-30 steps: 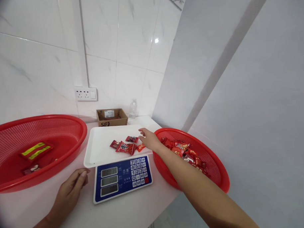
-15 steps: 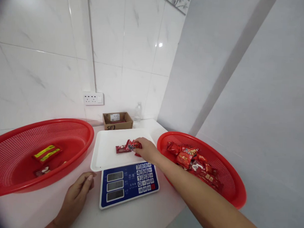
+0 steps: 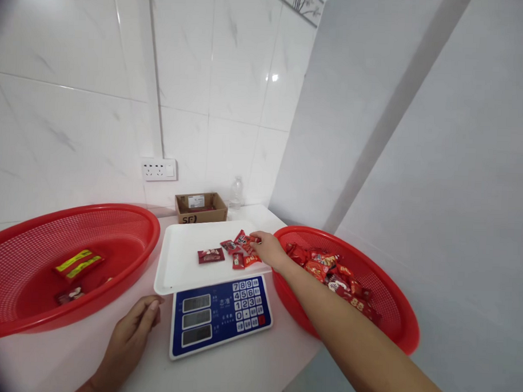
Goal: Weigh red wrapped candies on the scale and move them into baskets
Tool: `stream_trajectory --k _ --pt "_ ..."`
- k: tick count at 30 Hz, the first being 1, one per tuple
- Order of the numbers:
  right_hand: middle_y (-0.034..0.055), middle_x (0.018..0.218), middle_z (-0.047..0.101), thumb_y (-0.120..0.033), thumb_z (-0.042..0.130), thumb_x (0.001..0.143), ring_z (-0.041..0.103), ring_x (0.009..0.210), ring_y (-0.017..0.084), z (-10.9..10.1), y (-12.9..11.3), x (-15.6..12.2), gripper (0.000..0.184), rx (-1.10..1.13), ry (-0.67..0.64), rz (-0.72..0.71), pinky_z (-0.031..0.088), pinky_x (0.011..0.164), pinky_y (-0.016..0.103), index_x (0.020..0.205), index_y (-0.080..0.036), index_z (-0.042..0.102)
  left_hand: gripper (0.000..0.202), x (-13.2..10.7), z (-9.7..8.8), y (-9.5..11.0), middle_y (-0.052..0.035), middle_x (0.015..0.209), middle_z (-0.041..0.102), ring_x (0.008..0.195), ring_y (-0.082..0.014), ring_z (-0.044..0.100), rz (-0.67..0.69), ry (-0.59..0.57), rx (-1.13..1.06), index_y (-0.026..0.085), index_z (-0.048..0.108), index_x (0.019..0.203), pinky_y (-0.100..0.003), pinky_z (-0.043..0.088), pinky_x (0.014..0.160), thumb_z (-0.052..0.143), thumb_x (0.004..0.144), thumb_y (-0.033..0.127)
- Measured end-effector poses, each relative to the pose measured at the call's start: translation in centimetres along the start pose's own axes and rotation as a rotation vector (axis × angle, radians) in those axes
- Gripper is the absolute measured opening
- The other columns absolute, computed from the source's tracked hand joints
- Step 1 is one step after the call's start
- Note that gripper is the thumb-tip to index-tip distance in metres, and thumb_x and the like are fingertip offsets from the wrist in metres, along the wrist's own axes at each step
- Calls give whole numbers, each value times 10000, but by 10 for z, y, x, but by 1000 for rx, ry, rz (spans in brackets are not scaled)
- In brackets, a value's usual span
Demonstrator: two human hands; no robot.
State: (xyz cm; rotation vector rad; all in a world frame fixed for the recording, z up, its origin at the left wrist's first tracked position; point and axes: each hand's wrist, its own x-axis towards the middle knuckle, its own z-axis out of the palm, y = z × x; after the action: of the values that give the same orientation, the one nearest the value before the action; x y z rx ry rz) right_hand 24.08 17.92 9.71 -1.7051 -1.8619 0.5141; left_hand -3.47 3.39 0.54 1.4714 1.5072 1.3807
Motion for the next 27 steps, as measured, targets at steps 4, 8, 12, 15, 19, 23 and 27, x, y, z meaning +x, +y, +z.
stream_trajectory --k 4,8,12,15,19,23,27 --pt "88 1115 632 -180 531 817 625 875 155 0 -5 -9 352 -62 -29 -37 473 760 259 1168 -165 554 355 0 0 1 21 596 499 572 -141 503 3 -4 -3 202 552 748 -230 434 538 445 797 536" --pt "125 1107 617 -197 580 774 598 930 235 -8 -9 -23 370 -196 -36 -51 440 799 341 1144 -179 565 341 1 0 1 21 596 501 564 -136 497 15 -9 21 200 547 762 -225 424 526 431 813 516" --pt "97 1025 655 -169 581 757 603 936 245 -5 -16 -37 311 -246 -134 -115 432 816 344 1065 -195 609 332 1 1 0 22 601 507 571 -135 498 14 -17 31 199 549 780 -226 426 539 429 817 507" --pt "60 1073 644 -155 574 756 589 986 216 3 -23 -42 300 -224 -205 -217 431 852 319 1047 -216 618 346 1 0 -2 22 605 503 576 -137 497 4 -22 41 199 548 781 -230 423 543 420 817 518" --pt "81 1115 623 -185 545 798 559 1042 208 14 -34 -45 291 -169 -192 -368 422 911 348 1082 -183 609 350 0 0 -5 22 620 500 595 -139 497 -7 -22 33 201 550 803 -233 422 560 407 824 520" --pt "104 1226 568 -280 559 828 457 1183 227 28 -49 -50 350 -211 -187 -571 322 1028 397 1157 -164 593 346 0 0 -7 23 615 492 586 -139 487 -5 -32 44 201 549 796 -238 416 561 408 827 515" --pt "111 1390 422 -402 518 854 266 1328 276 42 -57 -58 483 -299 -304 -671 209 1083 470 1280 -173 507 355 1 0 -6 18 632 499 606 -145 497 -20 -31 25 198 544 810 -243 425 570 410 822 527"
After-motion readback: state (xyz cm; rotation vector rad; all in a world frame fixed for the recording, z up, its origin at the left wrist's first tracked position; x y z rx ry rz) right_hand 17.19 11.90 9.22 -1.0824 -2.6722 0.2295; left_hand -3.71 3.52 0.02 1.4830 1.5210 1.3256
